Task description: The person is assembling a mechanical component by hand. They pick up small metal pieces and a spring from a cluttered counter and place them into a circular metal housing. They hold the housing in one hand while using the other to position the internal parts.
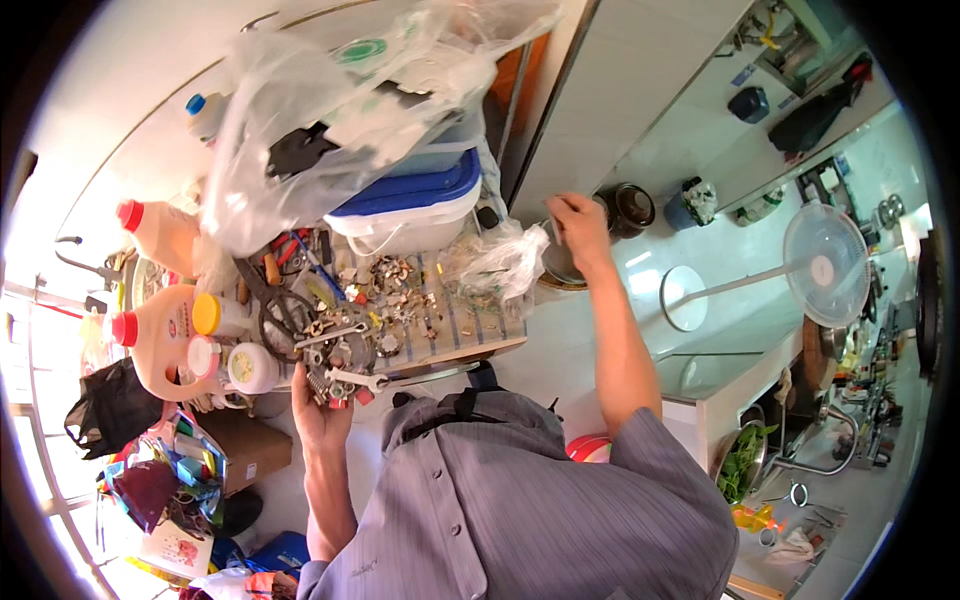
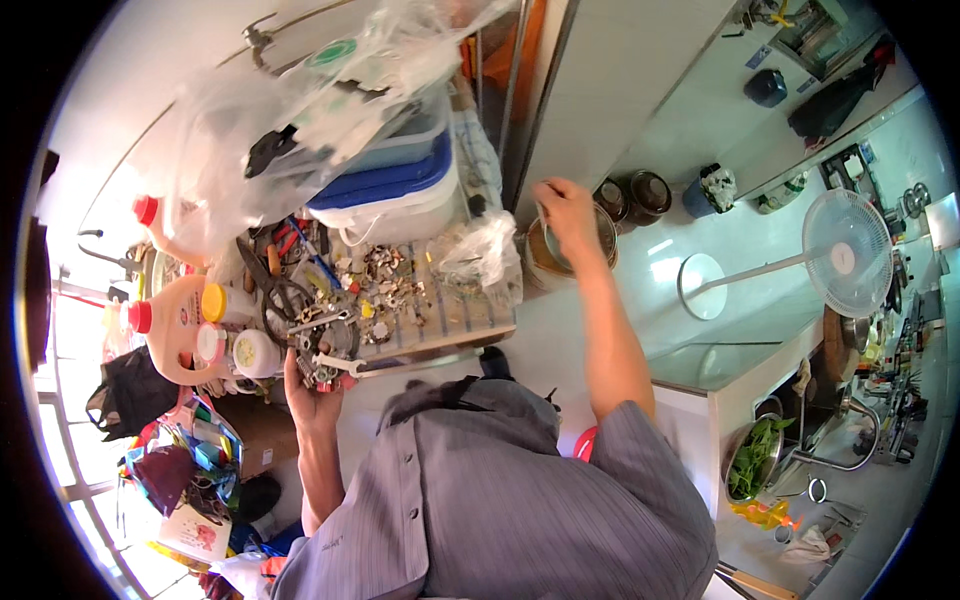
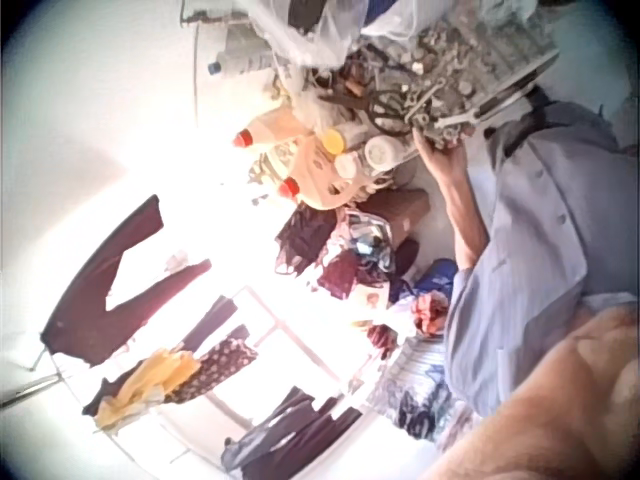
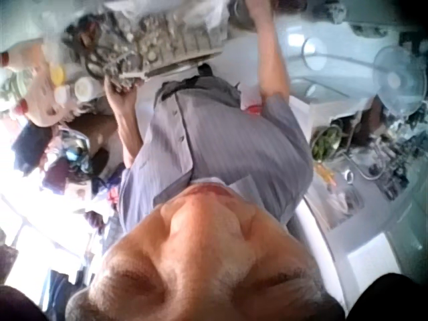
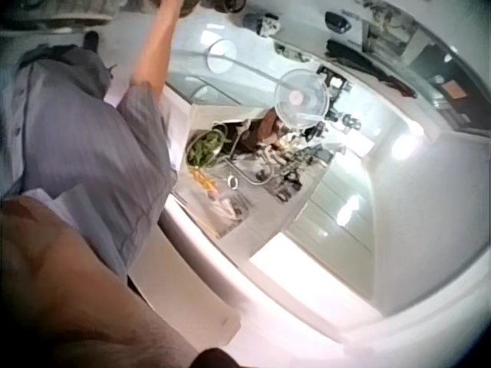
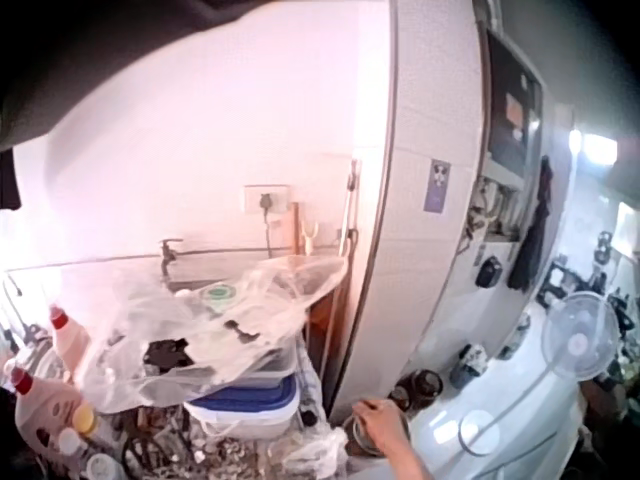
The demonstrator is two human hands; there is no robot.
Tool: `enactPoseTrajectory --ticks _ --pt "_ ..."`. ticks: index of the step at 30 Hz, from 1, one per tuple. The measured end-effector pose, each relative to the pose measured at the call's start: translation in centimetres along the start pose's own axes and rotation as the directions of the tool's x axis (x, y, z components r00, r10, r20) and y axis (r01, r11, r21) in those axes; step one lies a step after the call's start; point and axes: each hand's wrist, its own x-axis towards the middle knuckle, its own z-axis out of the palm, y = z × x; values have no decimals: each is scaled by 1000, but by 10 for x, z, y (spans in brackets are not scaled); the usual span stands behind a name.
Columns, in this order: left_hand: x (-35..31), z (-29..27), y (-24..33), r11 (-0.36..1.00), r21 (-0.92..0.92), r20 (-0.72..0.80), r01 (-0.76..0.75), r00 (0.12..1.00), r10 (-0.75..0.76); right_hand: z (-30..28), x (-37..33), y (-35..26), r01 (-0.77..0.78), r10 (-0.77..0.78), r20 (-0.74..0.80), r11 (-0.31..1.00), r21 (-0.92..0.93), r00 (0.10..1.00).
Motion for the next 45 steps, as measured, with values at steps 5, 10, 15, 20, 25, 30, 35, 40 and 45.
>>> enactPoseTrajectory --ticks 5,10,15,20,25,30,35,40,45 --pt "-6 7 -17 997 29 -52 -68 996 70 39 48 23 75 -55 144 988 -135 988" --pt "-15 17 -35 993 40 -120 -113 986 117 67 70 28 312 -229 259 882 -352 938" --pt "-25 33 -59 979 40 -200 -201 958 205 70 76 29 364 -252 295 827 -428 921" --pt "-36 39 -71 970 -57 -196 -237 955 222 45 75 15 267 -230 152 913 -308 961" --pt "-34 38 -77 973 -73 -143 -217 968 205 -7 3 -63 236 -244 104 968 84 964" --pt "-37 34 -76 972 -95 17 -217 975 219 -3 -99 -89 212 -377 613 921 327 694" --pt "-44 17 -70 982 -152 223 -110 964 143 49 -152 -64 225 -84 739 970 -94 669" --pt "-77 -7 -60 969 -245 263 -44 959 110 81 -170 -34 -37 171 732 980 -195 659" --pt "-114 -30 -45 974 -171 -41 -150 989 145 131 -215 -22 -207 121 761 978 18 638"
